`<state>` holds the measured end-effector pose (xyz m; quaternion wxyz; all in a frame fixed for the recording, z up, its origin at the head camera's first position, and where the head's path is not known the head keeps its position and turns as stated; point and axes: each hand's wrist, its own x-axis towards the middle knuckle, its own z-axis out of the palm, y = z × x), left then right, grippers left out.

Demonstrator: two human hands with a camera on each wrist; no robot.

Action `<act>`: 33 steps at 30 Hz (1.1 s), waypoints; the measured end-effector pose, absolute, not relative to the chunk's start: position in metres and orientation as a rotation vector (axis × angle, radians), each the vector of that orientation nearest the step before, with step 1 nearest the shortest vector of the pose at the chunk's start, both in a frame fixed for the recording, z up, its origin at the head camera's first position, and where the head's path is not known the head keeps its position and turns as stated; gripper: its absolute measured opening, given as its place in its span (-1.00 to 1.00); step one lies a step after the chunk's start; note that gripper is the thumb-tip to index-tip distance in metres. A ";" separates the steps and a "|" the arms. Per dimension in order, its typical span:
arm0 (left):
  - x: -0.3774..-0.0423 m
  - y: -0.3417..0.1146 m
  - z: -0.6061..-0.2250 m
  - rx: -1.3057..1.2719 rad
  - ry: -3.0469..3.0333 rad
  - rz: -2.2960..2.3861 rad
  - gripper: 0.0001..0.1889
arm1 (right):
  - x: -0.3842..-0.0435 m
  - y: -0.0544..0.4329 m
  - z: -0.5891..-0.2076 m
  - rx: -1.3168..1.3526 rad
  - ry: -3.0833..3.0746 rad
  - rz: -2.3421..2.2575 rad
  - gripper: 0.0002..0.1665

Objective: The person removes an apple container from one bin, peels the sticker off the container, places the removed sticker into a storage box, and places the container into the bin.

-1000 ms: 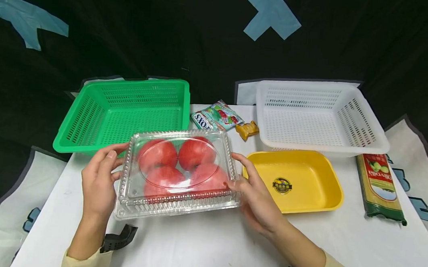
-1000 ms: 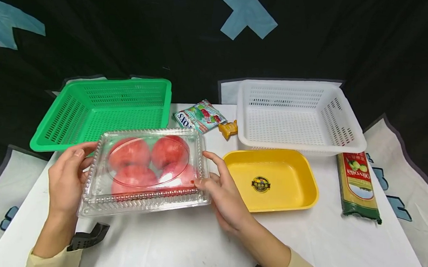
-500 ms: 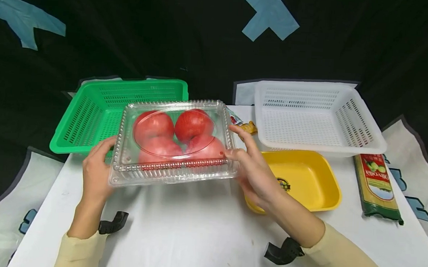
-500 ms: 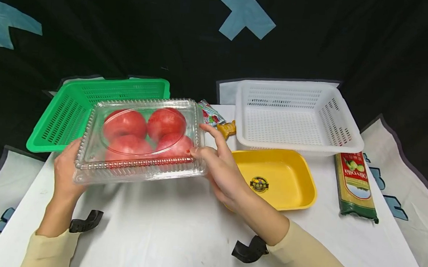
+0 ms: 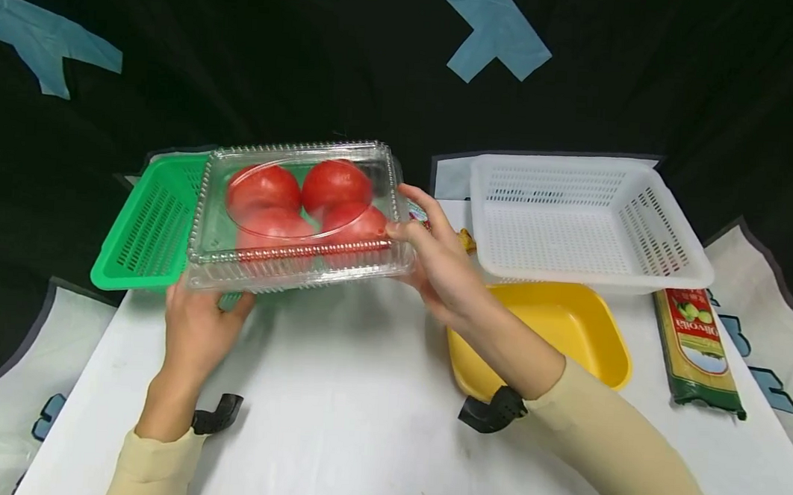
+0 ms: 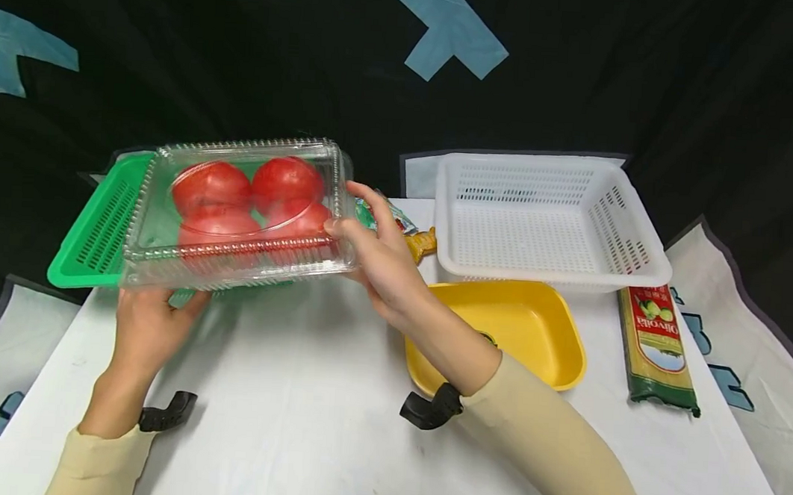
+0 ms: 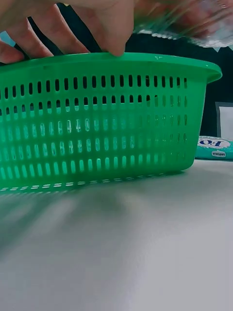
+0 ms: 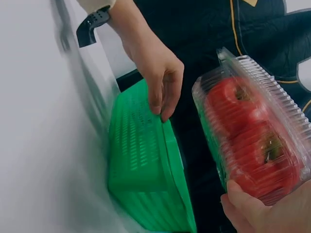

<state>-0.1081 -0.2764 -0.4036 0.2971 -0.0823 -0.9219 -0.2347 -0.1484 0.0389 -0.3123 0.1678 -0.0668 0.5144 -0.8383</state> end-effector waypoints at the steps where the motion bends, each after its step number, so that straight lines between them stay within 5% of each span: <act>1: -0.108 -0.276 -0.404 -0.223 -2.434 -0.631 -0.76 | -0.151 0.035 -0.313 -0.188 1.466 -2.386 -0.35; 33: -0.114 -0.271 -0.422 -0.244 -2.200 -0.695 -0.84 | -0.206 -0.044 -0.329 -0.011 1.576 -2.377 -0.28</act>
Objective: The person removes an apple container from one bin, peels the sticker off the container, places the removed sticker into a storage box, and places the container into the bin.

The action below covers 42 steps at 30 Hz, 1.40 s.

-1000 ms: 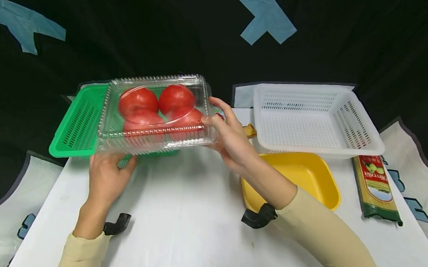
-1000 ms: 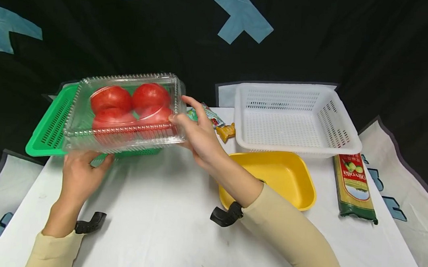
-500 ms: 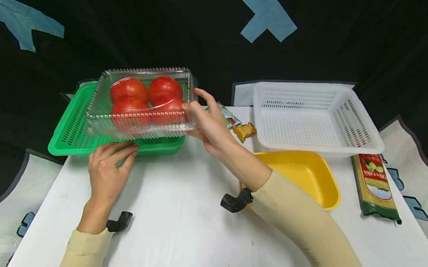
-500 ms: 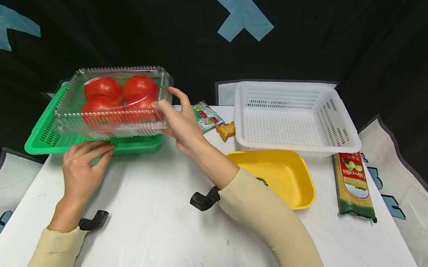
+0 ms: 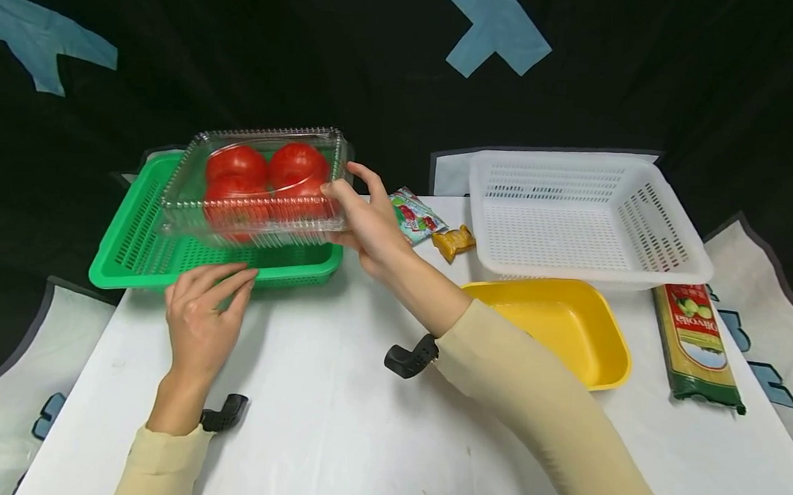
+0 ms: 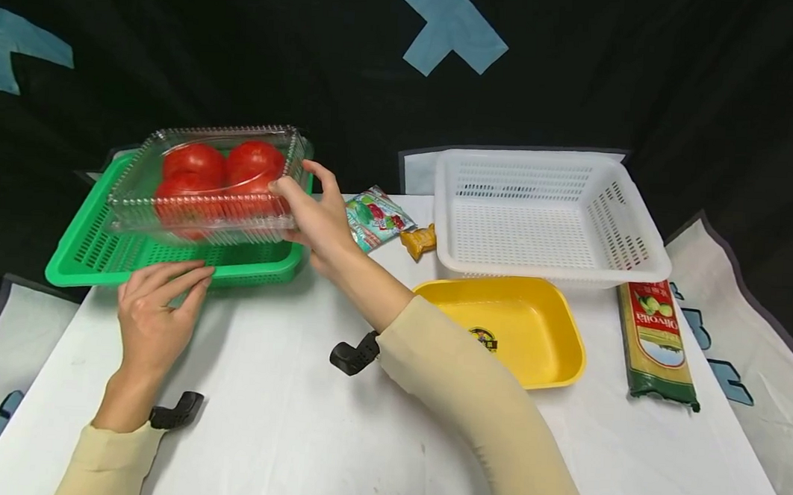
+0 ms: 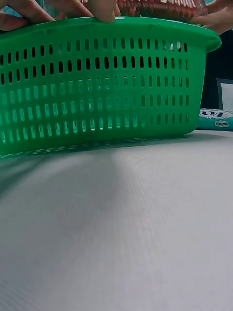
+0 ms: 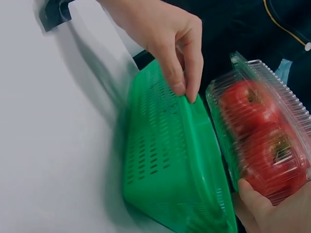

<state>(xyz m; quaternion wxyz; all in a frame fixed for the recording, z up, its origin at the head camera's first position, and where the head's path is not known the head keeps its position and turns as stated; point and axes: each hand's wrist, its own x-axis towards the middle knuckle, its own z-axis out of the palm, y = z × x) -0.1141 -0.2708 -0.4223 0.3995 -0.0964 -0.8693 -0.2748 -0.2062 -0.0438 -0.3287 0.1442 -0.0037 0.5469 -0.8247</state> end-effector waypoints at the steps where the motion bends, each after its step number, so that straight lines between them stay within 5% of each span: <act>1: -0.114 -0.271 -0.422 -0.246 -2.199 -0.694 -0.84 | -0.207 -0.045 -0.329 -0.004 1.578 -2.372 -0.28; 42: -0.113 -0.270 -0.430 -0.224 -2.184 -0.695 -0.76 | -0.216 -0.118 -0.351 0.136 1.950 -2.211 -0.28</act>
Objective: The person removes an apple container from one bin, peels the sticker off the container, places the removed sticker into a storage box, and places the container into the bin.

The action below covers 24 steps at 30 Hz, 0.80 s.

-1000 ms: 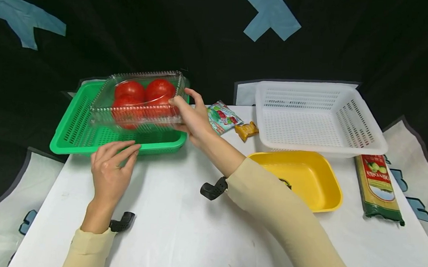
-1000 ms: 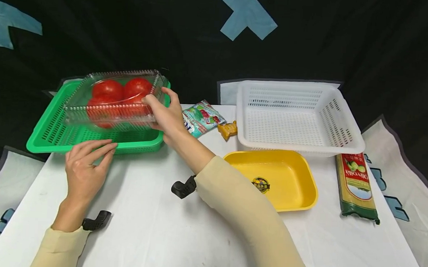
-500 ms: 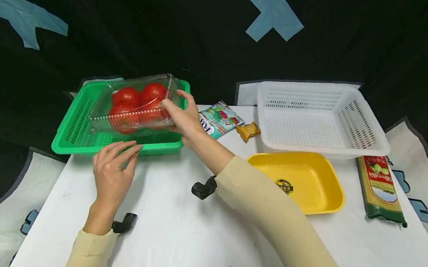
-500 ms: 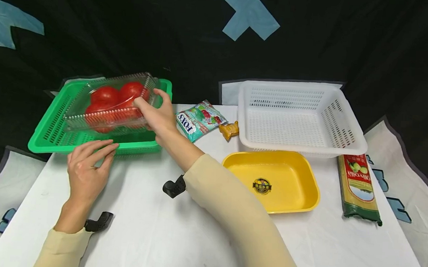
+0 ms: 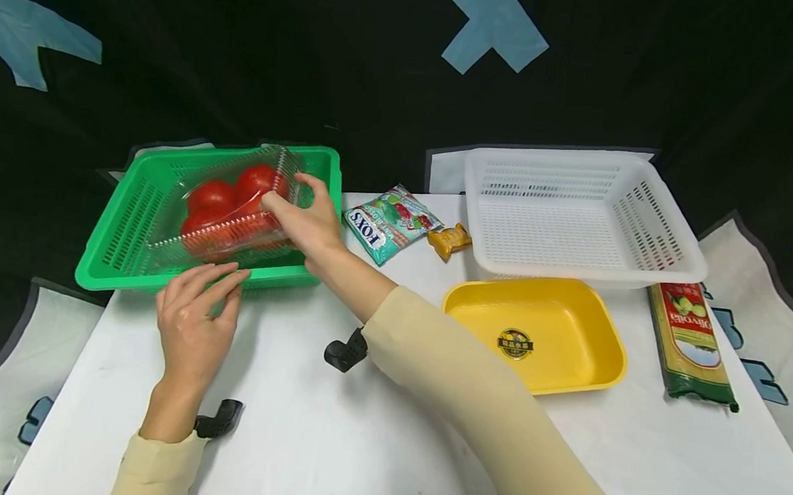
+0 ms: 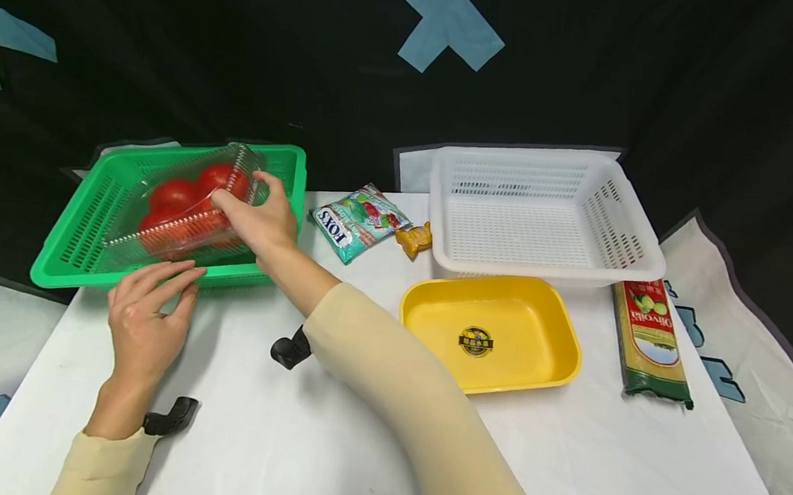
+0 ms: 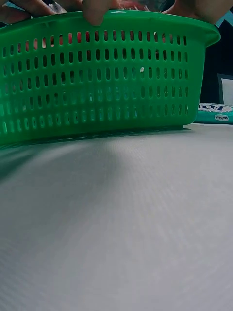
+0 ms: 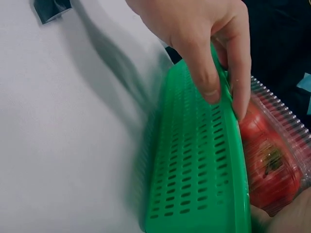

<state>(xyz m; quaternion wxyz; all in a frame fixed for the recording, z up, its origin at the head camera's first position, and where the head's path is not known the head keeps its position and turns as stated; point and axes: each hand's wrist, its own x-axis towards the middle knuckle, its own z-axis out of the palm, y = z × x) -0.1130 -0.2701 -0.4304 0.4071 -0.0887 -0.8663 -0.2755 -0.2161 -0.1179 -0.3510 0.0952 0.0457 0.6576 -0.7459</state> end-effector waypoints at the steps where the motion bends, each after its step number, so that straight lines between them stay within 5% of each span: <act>1: -0.113 -0.270 -0.430 -0.228 -2.186 -0.694 -0.76 | -0.216 -0.119 -0.351 0.144 1.973 -2.198 -0.28; 24: -0.109 -0.268 -0.426 -0.202 -2.254 -0.704 -0.74 | -0.219 -0.128 -0.353 0.175 2.139 -1.830 -0.02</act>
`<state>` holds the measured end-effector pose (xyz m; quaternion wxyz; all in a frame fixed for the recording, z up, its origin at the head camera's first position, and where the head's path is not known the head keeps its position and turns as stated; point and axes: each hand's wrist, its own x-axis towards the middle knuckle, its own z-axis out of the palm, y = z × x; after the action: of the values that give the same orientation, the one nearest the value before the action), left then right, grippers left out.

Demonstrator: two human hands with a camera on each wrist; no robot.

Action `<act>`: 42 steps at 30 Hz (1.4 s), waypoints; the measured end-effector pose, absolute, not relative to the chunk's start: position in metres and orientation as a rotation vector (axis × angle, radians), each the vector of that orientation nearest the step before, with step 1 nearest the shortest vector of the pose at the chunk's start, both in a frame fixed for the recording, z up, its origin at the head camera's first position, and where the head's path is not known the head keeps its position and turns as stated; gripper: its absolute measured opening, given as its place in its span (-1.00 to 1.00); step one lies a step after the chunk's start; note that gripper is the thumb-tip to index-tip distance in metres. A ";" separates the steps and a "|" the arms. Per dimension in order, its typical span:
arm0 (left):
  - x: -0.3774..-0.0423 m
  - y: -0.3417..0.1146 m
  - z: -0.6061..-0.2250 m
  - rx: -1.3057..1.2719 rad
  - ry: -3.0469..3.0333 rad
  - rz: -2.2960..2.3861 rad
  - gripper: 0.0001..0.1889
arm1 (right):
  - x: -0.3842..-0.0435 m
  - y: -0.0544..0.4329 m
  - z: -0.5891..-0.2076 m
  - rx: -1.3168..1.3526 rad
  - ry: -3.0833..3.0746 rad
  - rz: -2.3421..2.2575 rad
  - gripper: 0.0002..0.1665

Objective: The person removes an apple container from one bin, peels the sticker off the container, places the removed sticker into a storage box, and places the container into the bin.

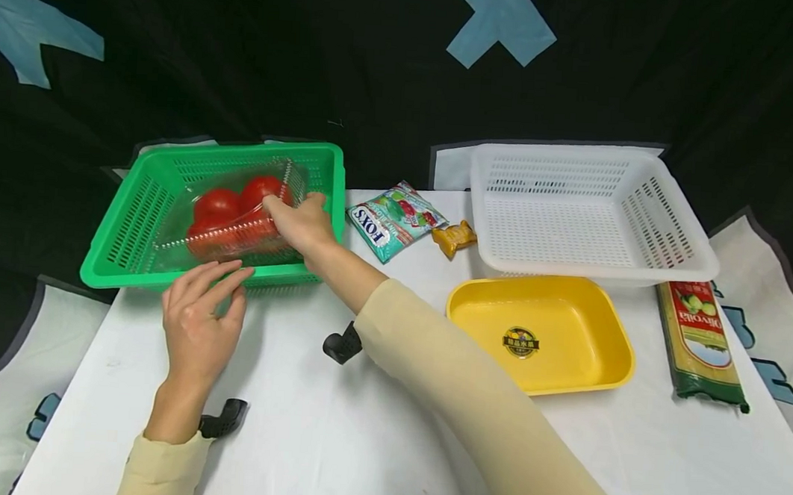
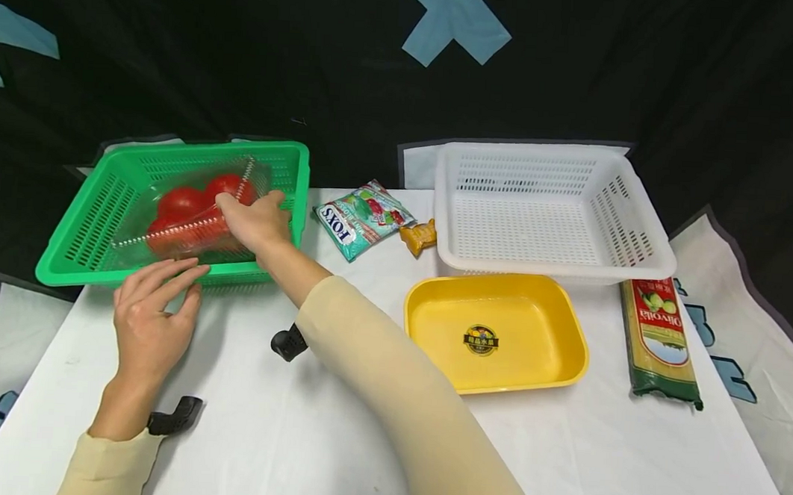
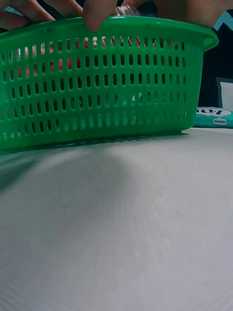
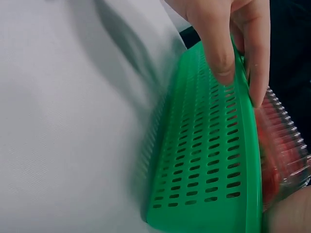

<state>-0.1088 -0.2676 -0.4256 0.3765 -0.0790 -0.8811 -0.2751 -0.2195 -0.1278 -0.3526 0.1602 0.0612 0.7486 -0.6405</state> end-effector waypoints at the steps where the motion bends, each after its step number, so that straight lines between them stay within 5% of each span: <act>1: -0.109 -0.268 -0.426 -0.203 -2.259 -0.700 -0.74 | -0.220 -0.127 -0.353 0.172 2.145 -1.794 0.00; 42: -0.109 -0.269 -0.426 -0.199 -2.294 -0.674 -0.75 | -0.221 -0.111 -0.346 -0.207 2.445 -1.482 -0.15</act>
<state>-0.1087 -0.2693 -0.4261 0.3626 -0.0773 -0.8911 -0.2617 -0.2214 -0.1114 -0.3456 0.1373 -0.0715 0.8448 -0.5122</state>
